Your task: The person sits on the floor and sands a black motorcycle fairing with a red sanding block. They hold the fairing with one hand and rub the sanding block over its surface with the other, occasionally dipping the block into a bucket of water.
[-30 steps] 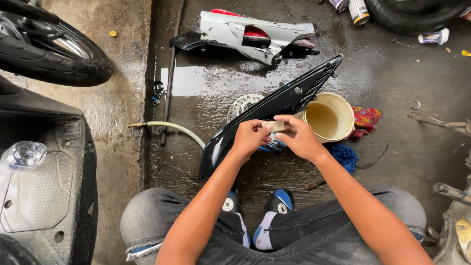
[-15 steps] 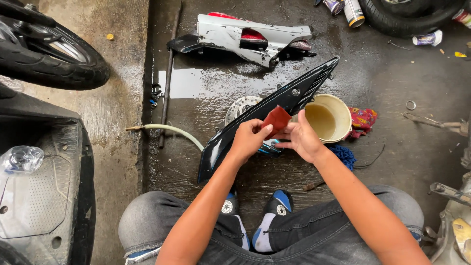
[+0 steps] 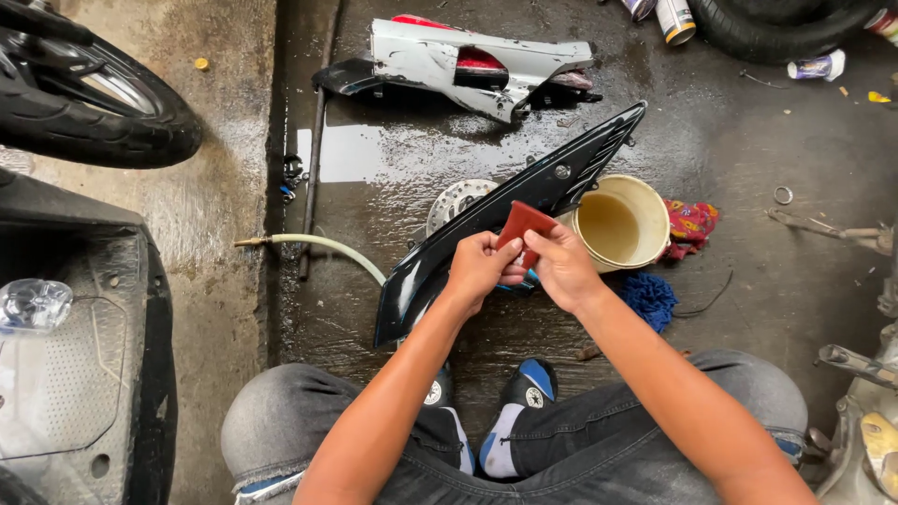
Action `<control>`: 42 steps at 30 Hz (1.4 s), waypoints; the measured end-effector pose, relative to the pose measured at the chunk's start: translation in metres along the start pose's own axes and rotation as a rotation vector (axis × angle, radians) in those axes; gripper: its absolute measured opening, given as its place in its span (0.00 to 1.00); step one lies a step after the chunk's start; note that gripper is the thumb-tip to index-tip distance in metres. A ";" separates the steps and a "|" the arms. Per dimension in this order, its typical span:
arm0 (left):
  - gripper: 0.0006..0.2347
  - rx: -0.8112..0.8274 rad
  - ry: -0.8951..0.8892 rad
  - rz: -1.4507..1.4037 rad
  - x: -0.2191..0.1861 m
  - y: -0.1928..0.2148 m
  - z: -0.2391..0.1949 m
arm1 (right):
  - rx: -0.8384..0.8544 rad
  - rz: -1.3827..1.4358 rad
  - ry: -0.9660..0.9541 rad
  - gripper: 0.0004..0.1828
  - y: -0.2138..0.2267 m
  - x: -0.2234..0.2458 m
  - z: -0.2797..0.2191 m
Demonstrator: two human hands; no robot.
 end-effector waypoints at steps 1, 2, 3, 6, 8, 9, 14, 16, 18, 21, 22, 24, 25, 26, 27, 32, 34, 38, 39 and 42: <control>0.12 -0.001 0.004 0.000 -0.007 0.000 -0.006 | -0.002 0.001 -0.003 0.14 -0.001 0.003 0.003; 0.13 0.001 -0.014 0.152 -0.015 -0.001 -0.012 | -0.044 -0.055 0.057 0.15 0.000 0.009 0.006; 0.15 0.000 -0.035 0.304 -0.026 0.000 -0.017 | -0.082 -0.112 0.118 0.16 -0.002 0.016 0.011; 0.33 -0.059 -0.214 1.355 -0.050 0.016 -0.027 | -0.155 -0.572 0.388 0.15 0.005 0.066 0.031; 0.40 -0.047 -0.143 1.497 -0.045 0.027 -0.023 | -0.207 -0.849 0.456 0.15 0.029 0.064 0.055; 0.46 -0.028 -0.068 1.638 -0.039 0.033 -0.024 | -0.262 -1.129 0.519 0.17 0.041 0.062 0.063; 0.46 0.091 -0.113 1.710 -0.033 0.031 -0.028 | -0.190 -1.646 0.875 0.12 0.078 -0.013 0.124; 0.45 0.093 -0.130 1.719 -0.031 0.034 -0.023 | -0.270 -1.824 0.823 0.12 0.075 -0.031 0.129; 0.48 0.136 -0.193 1.713 -0.023 0.036 -0.013 | -0.172 -1.872 1.039 0.24 0.050 -0.035 0.113; 0.46 0.142 -0.177 1.674 -0.026 0.032 -0.015 | 0.058 -1.822 0.959 0.34 0.018 -0.037 0.090; 0.46 0.148 -0.184 1.674 -0.017 0.036 -0.006 | 0.052 -1.827 0.959 0.34 0.020 -0.032 0.082; 0.50 0.140 -0.202 1.673 0.001 0.047 0.012 | 0.379 -1.841 0.788 0.33 0.018 -0.036 0.068; 0.50 0.145 -0.205 1.675 -0.003 0.046 0.007 | 0.373 -1.842 0.786 0.33 0.018 -0.028 0.067; 0.49 0.145 -0.217 1.673 -0.007 0.044 0.002 | 0.396 -1.896 0.753 0.34 0.018 -0.022 0.066; 0.48 0.142 -0.231 1.669 -0.012 0.041 -0.002 | 0.421 -1.949 0.722 0.36 0.017 -0.015 0.067; 0.49 0.151 -0.251 1.656 -0.003 0.046 0.003 | 0.068 -1.891 0.553 0.34 0.072 0.008 0.118; 0.49 0.156 -0.256 1.664 -0.001 0.048 0.009 | -0.030 -1.789 0.329 0.36 0.080 0.012 0.125; 0.50 0.146 -0.259 1.687 0.006 0.051 0.013 | 0.278 -1.915 0.686 0.38 0.058 -0.013 0.097; 0.50 0.145 -0.266 1.698 0.005 0.051 0.013 | 0.391 -1.945 0.698 0.39 0.048 -0.017 0.081; 0.50 0.146 -0.250 1.719 0.004 0.051 0.010 | 0.425 -1.893 0.777 0.33 0.053 0.005 0.085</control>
Point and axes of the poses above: each hand's wrist, its own z-axis towards the middle knuckle, its own y-axis out of the back of the hand, x = y × z, the point moved 4 cm from there along z, towards the middle knuckle, and after that the axes turned 4 degrees about -z, right-handed, at the moved point
